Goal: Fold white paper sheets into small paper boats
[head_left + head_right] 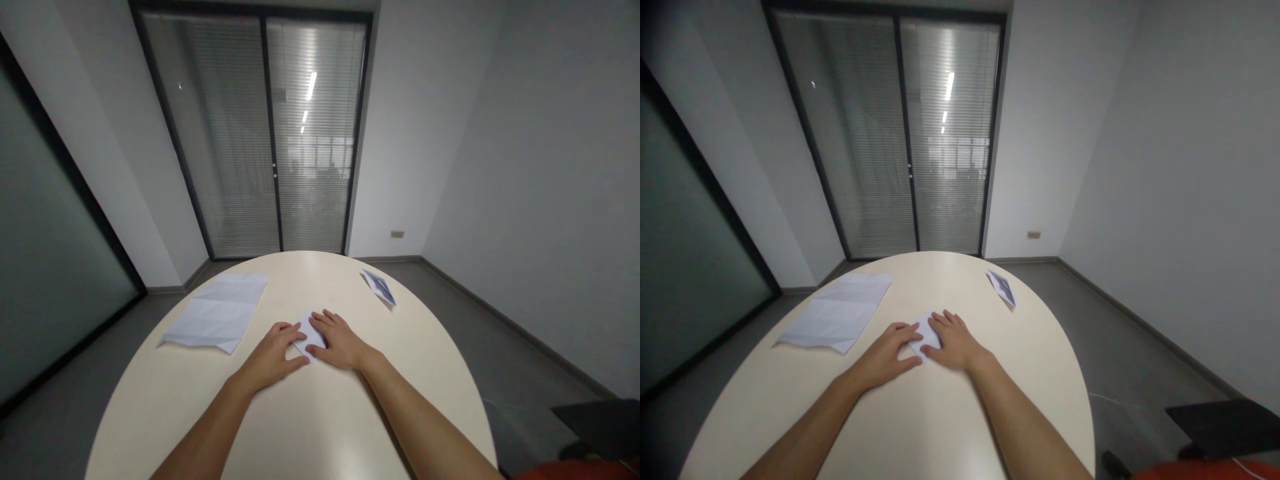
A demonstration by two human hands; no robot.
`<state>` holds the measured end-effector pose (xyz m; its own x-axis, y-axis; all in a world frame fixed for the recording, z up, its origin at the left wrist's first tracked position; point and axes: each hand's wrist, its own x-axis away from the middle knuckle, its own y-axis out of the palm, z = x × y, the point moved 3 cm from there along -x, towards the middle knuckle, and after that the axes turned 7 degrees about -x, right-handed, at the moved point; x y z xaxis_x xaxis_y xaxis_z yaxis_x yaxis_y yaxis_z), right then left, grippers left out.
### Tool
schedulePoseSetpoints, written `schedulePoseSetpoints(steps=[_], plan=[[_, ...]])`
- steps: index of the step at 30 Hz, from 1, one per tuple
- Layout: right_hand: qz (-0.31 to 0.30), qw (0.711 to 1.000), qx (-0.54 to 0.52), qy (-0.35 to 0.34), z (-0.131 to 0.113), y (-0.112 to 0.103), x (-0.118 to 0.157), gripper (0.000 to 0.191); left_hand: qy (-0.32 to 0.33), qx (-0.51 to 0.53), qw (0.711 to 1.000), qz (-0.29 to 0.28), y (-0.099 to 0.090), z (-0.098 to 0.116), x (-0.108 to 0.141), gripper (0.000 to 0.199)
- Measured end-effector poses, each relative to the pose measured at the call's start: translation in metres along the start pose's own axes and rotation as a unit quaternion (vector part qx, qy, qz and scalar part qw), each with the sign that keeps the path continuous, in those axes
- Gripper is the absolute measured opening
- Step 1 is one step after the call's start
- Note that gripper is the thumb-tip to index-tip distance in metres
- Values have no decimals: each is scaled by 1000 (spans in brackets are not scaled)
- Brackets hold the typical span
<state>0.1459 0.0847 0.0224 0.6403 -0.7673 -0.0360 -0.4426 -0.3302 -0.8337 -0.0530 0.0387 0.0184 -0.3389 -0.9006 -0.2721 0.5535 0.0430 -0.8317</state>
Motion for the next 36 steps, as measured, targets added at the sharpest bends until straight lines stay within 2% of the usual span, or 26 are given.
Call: schedulePoseSetpoints(steps=[16, 36], plan=[[5, 1000, -1, -3, 0, -1, 1, 82, 30, -20, 999, -6, -1, 3, -3, 35], [11, 1000, -3, 0, -3, -2, 1, 80, 32, -19, 999, 0, -2, -1, -3, 36]])
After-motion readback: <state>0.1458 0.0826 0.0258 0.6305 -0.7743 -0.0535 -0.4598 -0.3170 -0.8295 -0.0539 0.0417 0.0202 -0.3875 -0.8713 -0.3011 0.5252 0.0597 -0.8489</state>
